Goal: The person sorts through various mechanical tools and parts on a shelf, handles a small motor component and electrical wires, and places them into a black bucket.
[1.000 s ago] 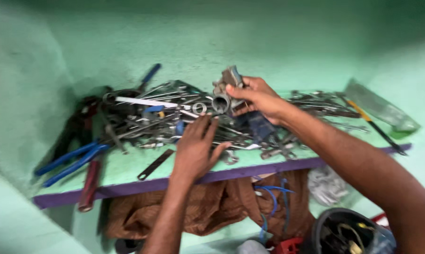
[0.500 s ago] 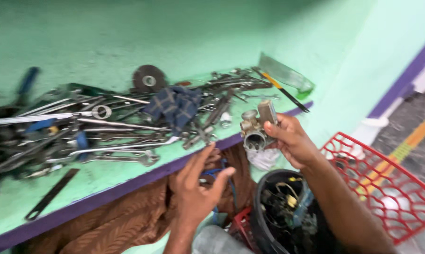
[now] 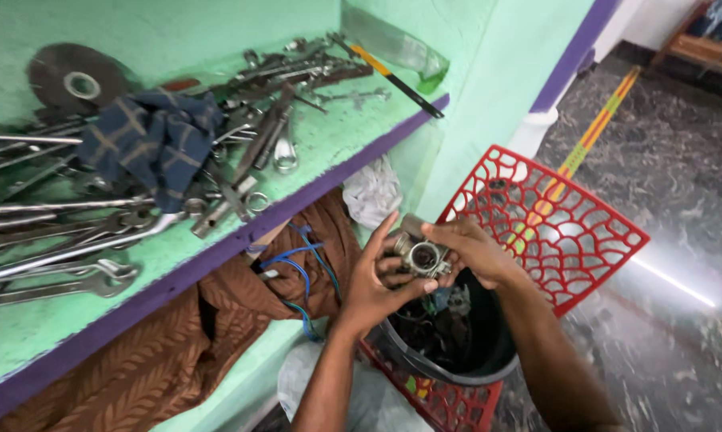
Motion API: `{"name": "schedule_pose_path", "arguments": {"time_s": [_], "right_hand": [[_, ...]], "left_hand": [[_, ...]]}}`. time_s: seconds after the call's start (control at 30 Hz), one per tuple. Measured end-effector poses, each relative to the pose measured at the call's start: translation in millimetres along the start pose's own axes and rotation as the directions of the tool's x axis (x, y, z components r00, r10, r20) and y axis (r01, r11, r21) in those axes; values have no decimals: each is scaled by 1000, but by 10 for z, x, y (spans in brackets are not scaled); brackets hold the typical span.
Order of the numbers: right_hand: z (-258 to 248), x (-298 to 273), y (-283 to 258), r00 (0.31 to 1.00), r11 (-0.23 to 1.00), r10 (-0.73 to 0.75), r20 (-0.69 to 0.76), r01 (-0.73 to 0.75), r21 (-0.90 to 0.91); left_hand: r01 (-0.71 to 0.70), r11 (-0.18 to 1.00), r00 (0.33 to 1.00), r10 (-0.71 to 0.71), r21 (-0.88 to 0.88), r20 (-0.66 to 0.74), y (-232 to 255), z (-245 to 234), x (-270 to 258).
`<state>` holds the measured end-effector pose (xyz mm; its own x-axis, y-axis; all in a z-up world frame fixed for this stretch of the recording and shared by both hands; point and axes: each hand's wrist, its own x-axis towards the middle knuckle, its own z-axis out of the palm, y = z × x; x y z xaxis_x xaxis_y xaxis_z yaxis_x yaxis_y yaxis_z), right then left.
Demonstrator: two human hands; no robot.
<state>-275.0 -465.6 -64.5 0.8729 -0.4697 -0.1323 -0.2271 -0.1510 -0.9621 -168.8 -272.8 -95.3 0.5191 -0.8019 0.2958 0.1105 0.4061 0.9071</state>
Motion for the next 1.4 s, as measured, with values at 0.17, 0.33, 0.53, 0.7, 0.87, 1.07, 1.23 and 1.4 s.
{"name": "schedule_pose_path", "arguments": {"time_s": [0.17,0.33,0.53,0.7,0.87,1.07,1.23,1.4], "right_hand": [[-71,80,507,999,994,7,-37,-11,-109],[-32,-52,983,977,992,-119,-179,123,15],[109,-213,1131,971,984,-117,-209,141,107],[-45,-185,1214,938,992,-111,-329,126,23],[-256,-138,1174,926,900,-247,-287,109,-423],[-291,-57,1159,980,538,-70,184,193,-820],[-79,-30,1407,918,397,280,281,155,-905],[132,56,1798,911,409,302,281,143,-901]], "left_hand": [[8,997,1000,-9,-79,-7,-360,48,20],[32,980,979,-71,-198,-191,-663,196,73],[69,998,974,-69,-8,-216,-1105,282,165],[288,956,956,-285,50,-68,-1424,200,253],[205,929,972,-158,306,-172,-1926,-247,260],[258,950,945,-212,174,-248,-2095,-398,206],[269,956,924,-222,114,-312,-1948,-286,222],[219,905,936,-89,364,-342,-1901,-165,203]]}}
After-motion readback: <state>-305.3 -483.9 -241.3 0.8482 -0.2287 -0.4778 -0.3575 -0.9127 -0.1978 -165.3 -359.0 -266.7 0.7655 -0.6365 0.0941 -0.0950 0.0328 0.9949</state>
